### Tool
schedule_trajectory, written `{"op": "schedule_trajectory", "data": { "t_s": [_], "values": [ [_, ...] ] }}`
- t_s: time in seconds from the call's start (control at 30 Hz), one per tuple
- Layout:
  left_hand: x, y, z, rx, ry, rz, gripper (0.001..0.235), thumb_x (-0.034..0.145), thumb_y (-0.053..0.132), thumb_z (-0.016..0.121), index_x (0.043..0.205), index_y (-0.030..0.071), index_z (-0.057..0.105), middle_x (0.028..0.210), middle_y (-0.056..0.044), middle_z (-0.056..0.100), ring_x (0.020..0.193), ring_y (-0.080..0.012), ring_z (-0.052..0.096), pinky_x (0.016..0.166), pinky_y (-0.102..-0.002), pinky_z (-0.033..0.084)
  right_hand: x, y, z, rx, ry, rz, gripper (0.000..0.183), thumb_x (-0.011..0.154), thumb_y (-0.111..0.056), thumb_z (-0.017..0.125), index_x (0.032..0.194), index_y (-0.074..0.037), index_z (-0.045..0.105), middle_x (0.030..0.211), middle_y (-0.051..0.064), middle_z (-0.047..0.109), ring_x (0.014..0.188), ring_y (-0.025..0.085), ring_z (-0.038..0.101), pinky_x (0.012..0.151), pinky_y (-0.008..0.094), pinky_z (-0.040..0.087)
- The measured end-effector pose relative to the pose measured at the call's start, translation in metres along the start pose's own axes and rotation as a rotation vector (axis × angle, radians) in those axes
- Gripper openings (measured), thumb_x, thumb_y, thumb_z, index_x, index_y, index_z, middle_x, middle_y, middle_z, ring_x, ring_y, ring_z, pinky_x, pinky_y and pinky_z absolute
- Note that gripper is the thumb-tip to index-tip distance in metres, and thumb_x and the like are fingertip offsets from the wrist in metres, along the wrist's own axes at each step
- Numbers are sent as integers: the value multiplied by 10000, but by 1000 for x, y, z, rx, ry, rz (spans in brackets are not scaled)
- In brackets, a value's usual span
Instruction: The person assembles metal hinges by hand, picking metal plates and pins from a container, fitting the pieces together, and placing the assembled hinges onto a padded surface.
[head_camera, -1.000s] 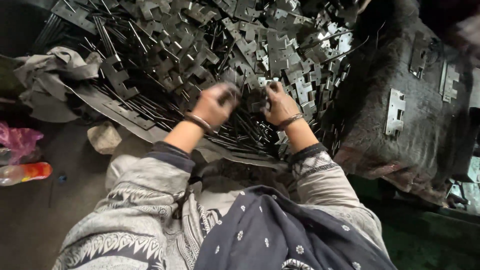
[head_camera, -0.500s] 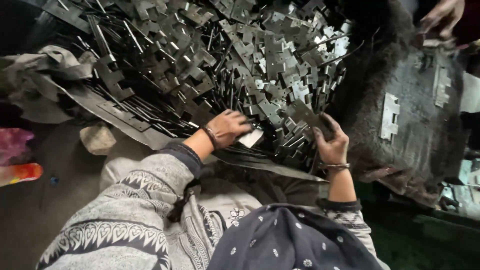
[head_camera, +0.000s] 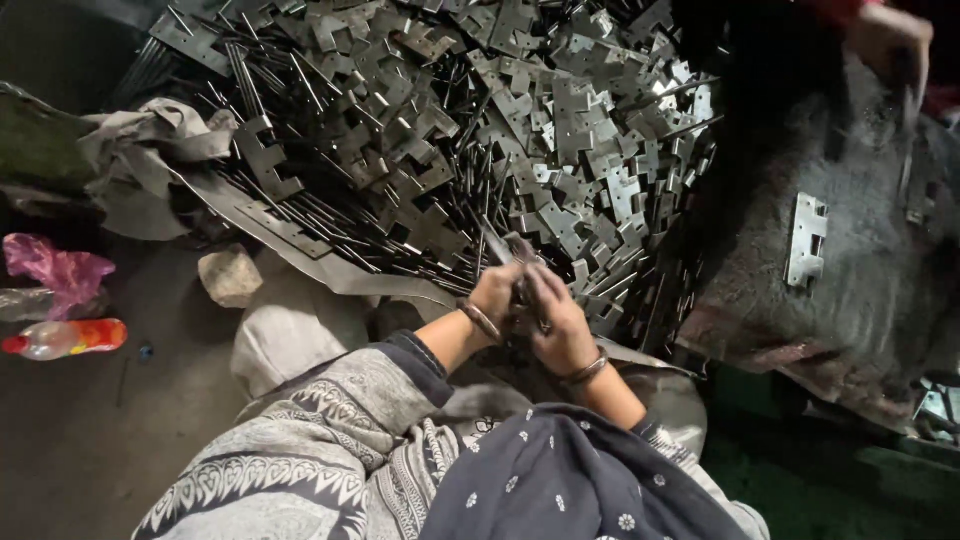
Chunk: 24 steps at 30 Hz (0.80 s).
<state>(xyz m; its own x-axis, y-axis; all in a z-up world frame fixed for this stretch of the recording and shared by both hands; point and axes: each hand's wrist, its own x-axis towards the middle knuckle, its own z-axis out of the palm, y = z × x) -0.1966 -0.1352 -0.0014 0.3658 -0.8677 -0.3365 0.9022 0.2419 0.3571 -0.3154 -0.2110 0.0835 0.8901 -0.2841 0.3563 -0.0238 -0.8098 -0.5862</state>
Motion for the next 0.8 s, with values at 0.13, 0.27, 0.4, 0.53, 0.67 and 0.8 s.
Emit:
{"op": "schedule_trajectory", "data": {
  "t_s": [0.13,0.27,0.4,0.53,0.67,0.8],
  "values": [
    [12,17,-16,1205,-85,337,732,874,396,841,1335,-49,488,1198,-292,643,1099,-344,659,984,-450,532,-3,12,-7,545,114,466,511,929,-43,620,1428,44,546,1251,196,691,1066,261,684,892,378,590],
    [-7,120,-55,2316,-113,643,568,862,156,736,1408,273,634,1374,-89,645,1318,-334,565,1098,-457,492,-10,35,-22,1309,301,793,490,953,-9,639,1425,98,564,1227,175,705,1038,246,707,893,390,590],
    [-5,163,-78,2589,-297,638,575,724,184,748,1285,250,648,1433,-95,553,1367,-319,484,1103,-504,397,-22,48,-56,1511,420,804,478,920,13,649,1384,95,567,1203,152,721,1033,228,724,905,372,592],
    [9,164,-66,2777,-196,330,486,754,254,767,1223,283,645,1350,11,582,1337,-226,514,1103,-501,409,-24,69,-102,1226,648,655,447,926,31,658,1364,90,590,1166,156,732,997,236,725,900,372,606],
    [15,165,-50,2789,-214,152,654,736,233,776,1357,266,573,1279,6,588,1259,-229,533,1027,-503,425,-45,124,-159,594,863,619,425,950,5,683,1368,71,651,1045,117,733,864,199,652,754,350,535],
    [19,167,-74,2850,-354,354,553,781,182,702,1314,279,591,1282,33,597,1257,-210,545,1029,-511,433,-76,229,-224,-1136,843,338,204,1027,-81,701,1182,49,672,964,230,689,931,411,670,821,513,533]
  ]
}}
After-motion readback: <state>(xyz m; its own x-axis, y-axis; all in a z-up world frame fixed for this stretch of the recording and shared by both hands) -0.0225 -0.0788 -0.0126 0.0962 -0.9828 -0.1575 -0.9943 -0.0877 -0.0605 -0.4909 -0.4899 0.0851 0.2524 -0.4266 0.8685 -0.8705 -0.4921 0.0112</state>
